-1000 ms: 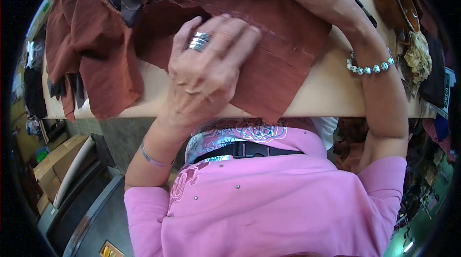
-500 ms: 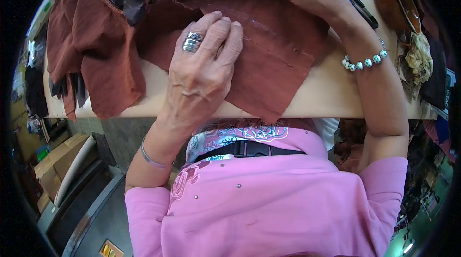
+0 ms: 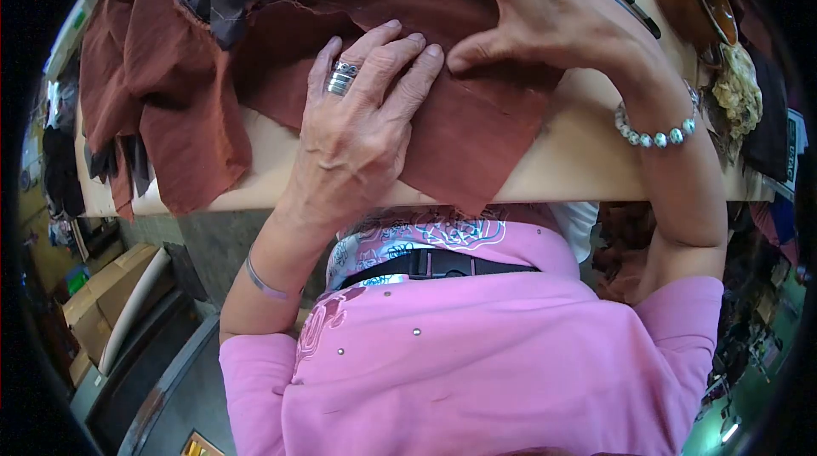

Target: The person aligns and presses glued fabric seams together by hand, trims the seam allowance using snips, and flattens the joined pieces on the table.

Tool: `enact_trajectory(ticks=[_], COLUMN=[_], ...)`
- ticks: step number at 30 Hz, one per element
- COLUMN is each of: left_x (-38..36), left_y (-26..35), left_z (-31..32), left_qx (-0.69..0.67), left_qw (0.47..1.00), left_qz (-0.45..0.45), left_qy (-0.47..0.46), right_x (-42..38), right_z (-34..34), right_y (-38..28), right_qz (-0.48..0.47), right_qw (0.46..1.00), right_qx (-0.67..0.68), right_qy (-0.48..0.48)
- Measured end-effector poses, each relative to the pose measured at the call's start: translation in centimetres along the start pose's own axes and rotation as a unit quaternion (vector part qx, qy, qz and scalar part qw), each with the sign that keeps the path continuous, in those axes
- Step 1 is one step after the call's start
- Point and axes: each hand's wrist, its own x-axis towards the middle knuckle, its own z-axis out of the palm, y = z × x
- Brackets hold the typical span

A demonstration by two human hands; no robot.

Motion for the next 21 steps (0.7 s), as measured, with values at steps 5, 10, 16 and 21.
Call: enact_trajectory(ticks=[5, 10, 16, 21], left_x=[0.1, 0.4, 0.6, 0.3], left_y=[0.2, -0.3, -2.5, -2.7], left_z=[-0.2, -0.4, -1.5, -1.0], left_qx=[0.007, 0.004, 0.023, 0.011], left_qw=[1.0, 0.999, 0.998, 0.997], left_qz=[-0.004, -0.023, -0.032, -0.029], left_qy=[-0.005, 0.033, 0.051, 0.075], right_x=[-3.2, -3.8, 2.7, 4.6], right_z=[-1.1, -0.8, 0.7, 0.4], right_y=[-0.7, -0.2, 1.5, -0.3], right_qz=[-0.034, -0.071, 0.043, 0.126], right_qw=[0.994, 0.993, 0.992, 0.96], right_qx=[-0.087, -0.078, 0.095, 0.236], right_qy=[-0.048, 0.058, 0.07, 0.076])
